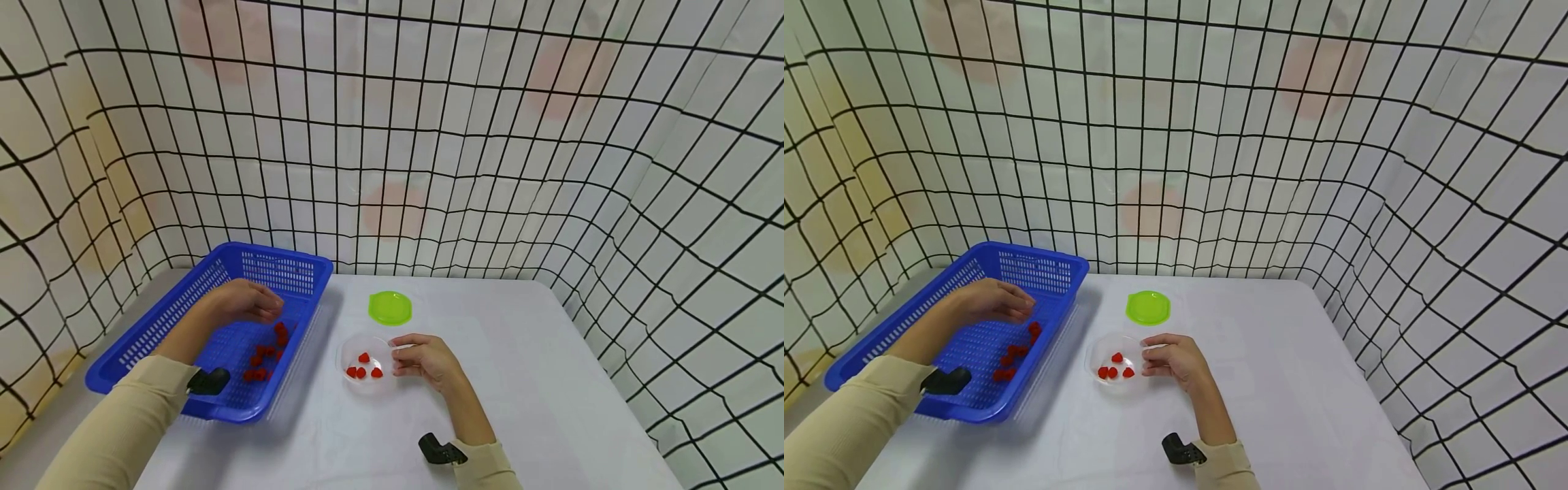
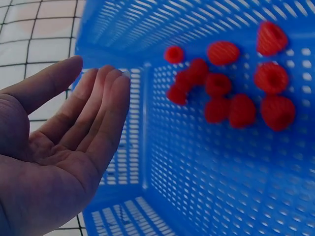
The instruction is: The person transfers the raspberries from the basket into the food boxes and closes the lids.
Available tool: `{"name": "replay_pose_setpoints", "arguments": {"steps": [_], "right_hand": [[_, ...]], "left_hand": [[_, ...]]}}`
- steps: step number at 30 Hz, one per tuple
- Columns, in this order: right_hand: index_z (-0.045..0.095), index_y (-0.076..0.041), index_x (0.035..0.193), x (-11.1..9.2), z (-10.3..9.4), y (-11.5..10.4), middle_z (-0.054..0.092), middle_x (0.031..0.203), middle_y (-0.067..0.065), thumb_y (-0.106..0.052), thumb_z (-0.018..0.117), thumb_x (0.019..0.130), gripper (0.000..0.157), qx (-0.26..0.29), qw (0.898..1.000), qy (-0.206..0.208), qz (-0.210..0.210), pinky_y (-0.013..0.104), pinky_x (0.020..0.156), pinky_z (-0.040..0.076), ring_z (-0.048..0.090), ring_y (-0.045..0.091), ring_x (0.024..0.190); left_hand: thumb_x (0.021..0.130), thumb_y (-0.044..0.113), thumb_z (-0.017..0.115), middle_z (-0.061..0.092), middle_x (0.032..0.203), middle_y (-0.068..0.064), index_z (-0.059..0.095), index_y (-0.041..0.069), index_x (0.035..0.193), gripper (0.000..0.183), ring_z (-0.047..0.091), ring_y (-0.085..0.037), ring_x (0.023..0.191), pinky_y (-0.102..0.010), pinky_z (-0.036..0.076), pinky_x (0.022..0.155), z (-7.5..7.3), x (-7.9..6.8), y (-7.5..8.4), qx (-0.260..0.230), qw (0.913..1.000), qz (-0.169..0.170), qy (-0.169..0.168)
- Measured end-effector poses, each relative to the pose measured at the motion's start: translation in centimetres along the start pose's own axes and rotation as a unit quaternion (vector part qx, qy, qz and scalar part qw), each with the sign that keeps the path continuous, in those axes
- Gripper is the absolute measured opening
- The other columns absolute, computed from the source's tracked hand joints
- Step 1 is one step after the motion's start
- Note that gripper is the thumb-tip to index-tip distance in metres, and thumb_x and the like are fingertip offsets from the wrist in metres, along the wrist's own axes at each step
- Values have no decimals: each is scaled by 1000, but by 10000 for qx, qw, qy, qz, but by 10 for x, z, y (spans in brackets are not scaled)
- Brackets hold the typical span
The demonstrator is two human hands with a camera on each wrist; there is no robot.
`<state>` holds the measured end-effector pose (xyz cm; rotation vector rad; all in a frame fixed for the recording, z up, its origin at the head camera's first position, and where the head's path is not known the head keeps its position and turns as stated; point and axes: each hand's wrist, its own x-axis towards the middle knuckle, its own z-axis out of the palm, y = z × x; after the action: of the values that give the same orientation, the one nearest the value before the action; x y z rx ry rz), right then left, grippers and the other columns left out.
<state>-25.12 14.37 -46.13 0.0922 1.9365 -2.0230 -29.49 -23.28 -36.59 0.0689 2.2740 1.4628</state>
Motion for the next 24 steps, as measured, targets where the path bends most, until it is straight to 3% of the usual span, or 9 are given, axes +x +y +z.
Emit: {"name": "replay_pose_setpoints", "arguments": {"steps": [7, 14, 24], "right_hand": [[67, 9, 119, 0, 0, 1, 71, 84, 8, 0, 71, 89, 32, 45, 10000, -50, -54, 33, 70, 64, 69, 17, 64], [67, 9, 119, 0, 0, 0, 71, 85, 9, 1, 71, 88, 32, 56, 10000, -16, -3, 33, 70, 64, 69, 17, 64], [66, 10, 121, -2, 2, -2, 71, 86, 10, -1, 72, 89, 34, 32, 10000, -13, -24, 33, 70, 64, 69, 16, 64]], "left_hand": [[98, 9, 62, 74, 107, -15, 61, -14, 125, 35, 71, -23, 97, -47, 57, 99, -5, -2, -16, 188, 9995, -210, 151], [98, 7, 60, 71, 115, -23, 60, -17, 125, 36, 71, -30, 103, -48, 57, 98, -11, 0, -29, 460, 9984, -337, -51], [98, 7, 62, 71, 111, -22, 63, -15, 120, 31, 70, -31, 103, -50, 57, 98, -17, 3, -38, 700, 9948, -737, 10]]}}
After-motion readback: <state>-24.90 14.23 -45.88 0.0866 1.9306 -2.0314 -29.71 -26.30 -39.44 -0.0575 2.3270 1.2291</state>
